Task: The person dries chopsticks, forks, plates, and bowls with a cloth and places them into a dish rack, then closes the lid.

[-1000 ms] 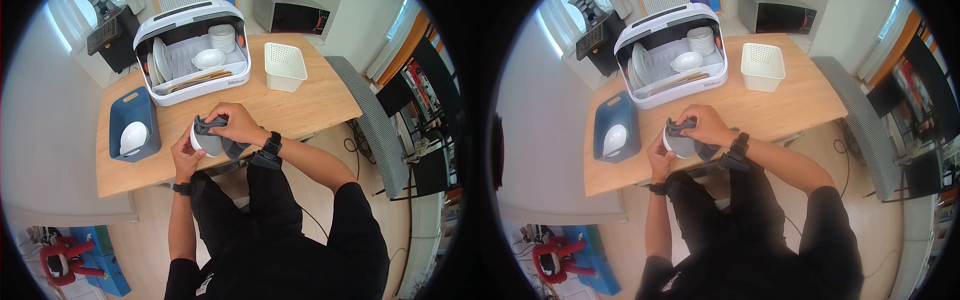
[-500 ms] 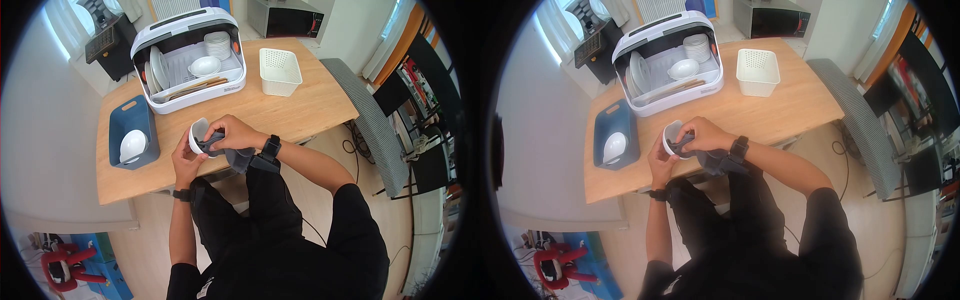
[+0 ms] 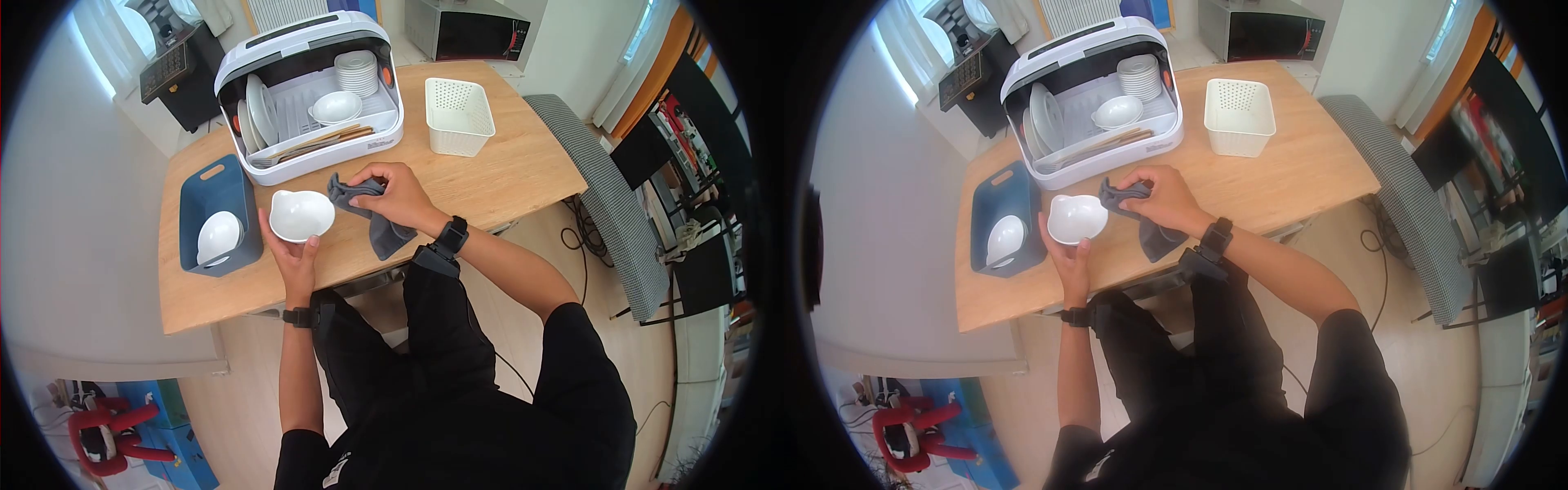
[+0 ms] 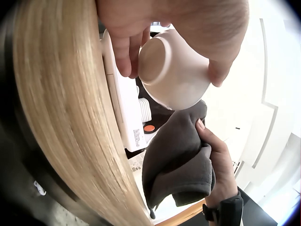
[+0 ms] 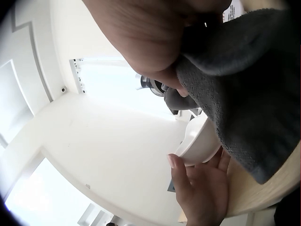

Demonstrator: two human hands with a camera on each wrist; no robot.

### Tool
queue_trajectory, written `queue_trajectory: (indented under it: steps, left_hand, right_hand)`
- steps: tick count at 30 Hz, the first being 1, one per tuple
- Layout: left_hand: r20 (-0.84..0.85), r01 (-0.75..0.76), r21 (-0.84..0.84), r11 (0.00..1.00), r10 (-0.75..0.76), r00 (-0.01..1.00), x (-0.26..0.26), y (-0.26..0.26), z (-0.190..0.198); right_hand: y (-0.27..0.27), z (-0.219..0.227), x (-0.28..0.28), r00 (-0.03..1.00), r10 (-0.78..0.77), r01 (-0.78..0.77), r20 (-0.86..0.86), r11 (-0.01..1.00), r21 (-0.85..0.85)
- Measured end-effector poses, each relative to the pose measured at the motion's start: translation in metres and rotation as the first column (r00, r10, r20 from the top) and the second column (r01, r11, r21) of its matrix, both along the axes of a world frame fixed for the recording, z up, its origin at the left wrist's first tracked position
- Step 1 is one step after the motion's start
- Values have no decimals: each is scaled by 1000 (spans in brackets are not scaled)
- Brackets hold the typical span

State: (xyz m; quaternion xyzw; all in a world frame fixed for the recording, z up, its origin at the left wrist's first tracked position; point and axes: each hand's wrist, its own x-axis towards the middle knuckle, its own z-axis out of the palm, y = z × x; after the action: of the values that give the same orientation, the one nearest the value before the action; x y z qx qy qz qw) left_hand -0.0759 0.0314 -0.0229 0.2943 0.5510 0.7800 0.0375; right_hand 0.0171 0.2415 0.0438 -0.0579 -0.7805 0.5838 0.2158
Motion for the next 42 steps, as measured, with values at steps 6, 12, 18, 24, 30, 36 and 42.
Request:
queue_trajectory:
  steps: [6, 12, 18, 24, 30, 36, 42]
  left_hand:
    - [-64, 45, -15, 999, -45, 997, -2, -1, -2]
    - [-74, -76, -98, 992, 69, 995, -7, -5, -10]
    - [42, 124, -24, 992, -123, 991, -18, -9, -29]
    - [-33, 143, -72, 987, -146, 989, -19, -11, -32]
    - [43, 254, -70, 965, -251, 967, -18, -12, -33]
    - [57, 219, -128, 967, -213, 975, -16, -11, -26]
    - [53, 203, -129, 971, -197, 979, -13, -9, -19]
  right_hand:
    - [1, -13, 9, 997, 39, -42, 64, 998, 46]
    - [-2, -13, 6, 996, 90, -89, 13, 994, -63]
    - [-6, -6, 5, 996, 90, -91, -14, 987, -134]
    - [-4, -10, -2, 998, -8, 3, -61, 997, -78]
    - [-3, -12, 0, 998, -66, 66, -1, 998, 12]
    - [-10, -14, 0, 994, -77, 88, -76, 984, 152]
    - [-26, -19, -2, 999, 32, -24, -26, 963, 267]
